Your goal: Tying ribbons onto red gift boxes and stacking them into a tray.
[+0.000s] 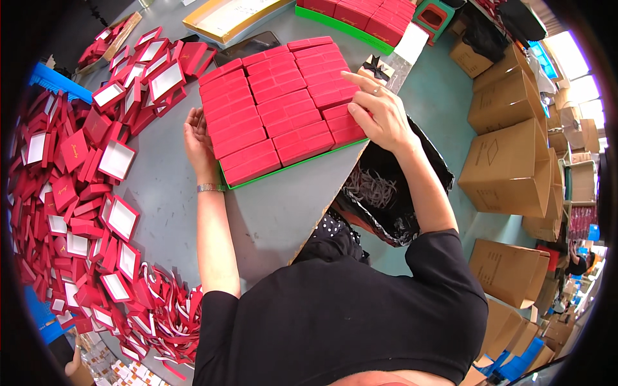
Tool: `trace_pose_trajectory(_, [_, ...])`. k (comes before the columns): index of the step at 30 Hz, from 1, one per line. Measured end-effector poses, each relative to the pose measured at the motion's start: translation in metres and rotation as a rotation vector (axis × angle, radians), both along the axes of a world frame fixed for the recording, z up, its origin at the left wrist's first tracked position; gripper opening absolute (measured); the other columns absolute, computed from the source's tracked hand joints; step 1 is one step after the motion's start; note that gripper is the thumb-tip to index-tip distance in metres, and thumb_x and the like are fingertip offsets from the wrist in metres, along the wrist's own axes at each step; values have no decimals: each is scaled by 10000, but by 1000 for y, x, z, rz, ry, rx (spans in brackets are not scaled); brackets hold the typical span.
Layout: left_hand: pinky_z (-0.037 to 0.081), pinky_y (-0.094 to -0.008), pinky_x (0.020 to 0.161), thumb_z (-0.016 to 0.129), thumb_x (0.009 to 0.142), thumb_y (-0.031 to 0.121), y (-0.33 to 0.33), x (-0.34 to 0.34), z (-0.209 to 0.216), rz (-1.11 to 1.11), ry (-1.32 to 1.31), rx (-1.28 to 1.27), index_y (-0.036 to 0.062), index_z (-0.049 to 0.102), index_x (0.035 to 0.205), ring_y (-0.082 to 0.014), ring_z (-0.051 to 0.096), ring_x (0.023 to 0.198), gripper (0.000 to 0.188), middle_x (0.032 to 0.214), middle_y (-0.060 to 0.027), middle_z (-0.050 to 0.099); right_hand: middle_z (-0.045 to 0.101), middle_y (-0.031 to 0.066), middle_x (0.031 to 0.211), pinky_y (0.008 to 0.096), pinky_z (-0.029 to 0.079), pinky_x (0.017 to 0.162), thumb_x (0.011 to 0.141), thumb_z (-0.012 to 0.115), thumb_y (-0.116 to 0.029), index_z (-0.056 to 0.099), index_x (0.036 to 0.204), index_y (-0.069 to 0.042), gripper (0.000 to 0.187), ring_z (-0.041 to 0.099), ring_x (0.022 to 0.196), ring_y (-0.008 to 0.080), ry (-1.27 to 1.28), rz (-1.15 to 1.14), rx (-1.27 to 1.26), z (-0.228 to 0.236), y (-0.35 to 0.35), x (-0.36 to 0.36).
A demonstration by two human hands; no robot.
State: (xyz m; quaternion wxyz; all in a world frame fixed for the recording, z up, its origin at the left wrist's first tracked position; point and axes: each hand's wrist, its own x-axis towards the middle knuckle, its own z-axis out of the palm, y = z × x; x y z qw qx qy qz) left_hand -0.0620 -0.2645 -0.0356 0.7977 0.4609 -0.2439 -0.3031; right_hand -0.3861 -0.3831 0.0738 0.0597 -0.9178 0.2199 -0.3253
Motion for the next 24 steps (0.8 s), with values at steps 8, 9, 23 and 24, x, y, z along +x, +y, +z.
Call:
trace_pose_trajectory(8, [304,-385,1065,236,992,330,-4,5,-3,-7,51,-27,-38,336,1315,-283,391,1245,499,1317,-193,399,571,147,1211,386,396,794,815,525,-251,581,643,-22,291,556,753,290,275,3,174,11,-20,13])
trace_pose_trajectory(9, [304,-385,1066,232,992,330,-4,5,-3,-10,67,-29,-36,337,1313,-282,390,1245,498,1316,-191,397,598,145,1162,392,401,798,818,519,-255,604,658,-23,295,591,764,289,281,-13,158,10,-21,14])
trace_pose_trajectory(23, [332,-380,1047,249,994,332,-3,4,1,0,143,-50,-47,374,1259,-261,438,1178,479,1242,-181,436,630,209,889,444,478,769,830,477,-185,575,1151,-55,360,606,842,355,326,-117,142,12,-63,63])
trace_pose_trajectory(24, [333,-381,1047,251,994,330,-2,4,1,3,141,-45,-47,376,1255,-260,440,1176,475,1234,-179,440,630,209,889,444,478,769,830,477,-185,575,1151,-55,360,606,842,355,326,-108,139,11,-61,67])
